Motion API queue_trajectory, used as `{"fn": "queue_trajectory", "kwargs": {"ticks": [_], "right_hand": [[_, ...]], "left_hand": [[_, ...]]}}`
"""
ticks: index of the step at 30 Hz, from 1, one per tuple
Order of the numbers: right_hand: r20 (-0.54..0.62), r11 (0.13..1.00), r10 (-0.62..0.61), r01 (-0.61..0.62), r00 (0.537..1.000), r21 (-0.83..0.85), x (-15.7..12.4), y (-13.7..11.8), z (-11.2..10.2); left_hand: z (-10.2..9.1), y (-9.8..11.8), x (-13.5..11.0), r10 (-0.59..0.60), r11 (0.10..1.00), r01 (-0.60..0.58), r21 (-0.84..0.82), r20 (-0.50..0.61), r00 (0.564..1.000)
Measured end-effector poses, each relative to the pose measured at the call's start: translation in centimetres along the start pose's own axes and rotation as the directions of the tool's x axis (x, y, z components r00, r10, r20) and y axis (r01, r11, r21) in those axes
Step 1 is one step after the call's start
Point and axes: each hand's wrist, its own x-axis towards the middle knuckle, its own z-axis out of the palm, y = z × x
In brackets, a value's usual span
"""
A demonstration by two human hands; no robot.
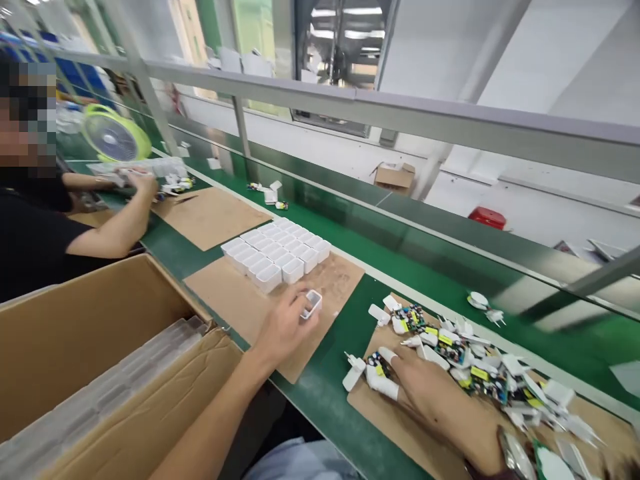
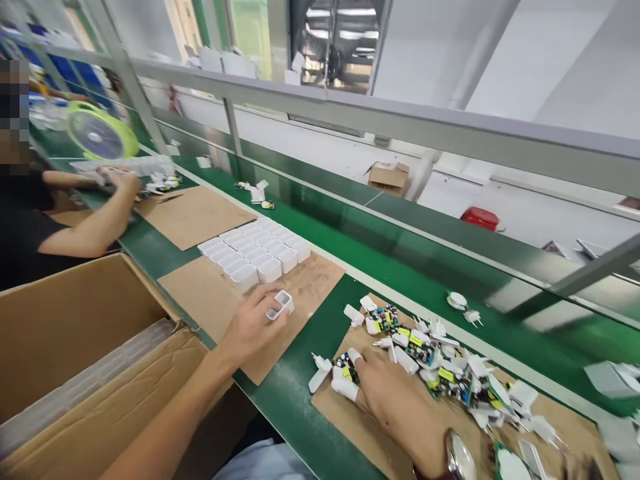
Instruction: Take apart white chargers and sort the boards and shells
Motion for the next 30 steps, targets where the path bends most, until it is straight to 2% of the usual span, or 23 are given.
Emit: {"fn": "queue_trajectory", "kwargs": {"ticks": [2, 3, 4, 7, 9, 11, 13, 15, 17, 21, 23, 25, 27, 30], "right_hand": [[-0.022, 0.995, -0.089, 0.09, 0.996, 0.035, -0.5, 0.2, -0.4], [-0.037, 0.994, -0.096, 0.098, 0.995, 0.046, -0.8, 0.3, -0.7], [-0.051, 0.997, -0.067, 0.069, 0.996, 0.04, -1.1, 0.2, -0.9], [-0.031, 0.99, 0.131, -0.133, 0.991, -0.05, -1.4, -0.7, -1.1], [0.011, 0.982, 0.171, -0.17, 0.985, -0.084, -1.2, -1.6, -1.0], [0.041, 0.994, 0.098, -0.095, 0.994, -0.06, -0.8, -2.1, -0.7], [0.023, 1.0, -0.009, 0.01, 1.0, -0.008, -0.7, -1.8, -0.3], [-0.029, 0.991, -0.119, 0.12, 0.992, 0.056, -1.0, -0.8, 0.1], [-0.129, 0.985, -0.145, 0.156, 0.981, 0.078, -1.7, 0.3, 0.4], [-0.285, 0.997, 0.056, -0.039, 0.957, 0.065, -3.0, 0.6, 0.8], [-0.272, 0.99, 0.12, -0.095, 0.955, 0.101, -3.2, -0.5, 0.9], [-0.231, 0.985, 0.131, -0.1, 0.964, 0.141, -3.1, -2.0, 1.0], [-0.199, 0.983, 0.128, -0.098, 0.972, 0.156, -2.8, -3.2, 1.0], [-0.189, 0.978, 0.165, -0.136, 0.968, 0.159, -2.5, -3.7, 0.6]], "left_hand": [[1.3, 1.8, -0.9, 0.036, 0.993, -0.029, -0.118, 0.056, 0.998], [1.9, 2.5, -1.3, 0.038, 0.988, -0.024, -0.152, 0.085, 0.996], [2.4, 3.1, -1.6, 0.033, 0.986, -0.013, -0.167, 0.112, 0.993], [3.3, 3.9, -2.2, 0.035, 0.982, -0.003, -0.187, 0.166, 0.986], [3.4, 3.9, -2.3, 0.059, 0.977, -0.02, -0.213, 0.181, 0.982], [3.3, 3.7, -2.4, 0.085, 0.968, -0.032, -0.249, 0.204, 0.975], [3.2, 3.5, -2.5, 0.104, 0.959, -0.036, -0.28, 0.231, 0.967], [3.1, 3.4, -2.6, 0.127, 0.95, -0.042, -0.309, 0.261, 0.957], [2.9, 3.5, -2.7, 0.15, 0.941, -0.046, -0.335, 0.291, 0.945], [2.6, 3.7, -2.5, 0.158, 0.925, -0.011, -0.379, 0.357, 0.921], [2.7, 3.4, -2.5, 0.144, 0.925, 0.009, -0.379, 0.374, 0.916], [3.2, 3.0, -2.7, 0.135, 0.929, 0.011, -0.371, 0.367, 0.92], [4.0, 2.5, -2.9, 0.12, 0.932, 0.011, -0.363, 0.338, 0.933], [5.4, 2.0, -2.9, 0.061, 0.933, 0.045, -0.356, 0.28, 0.958]]}}
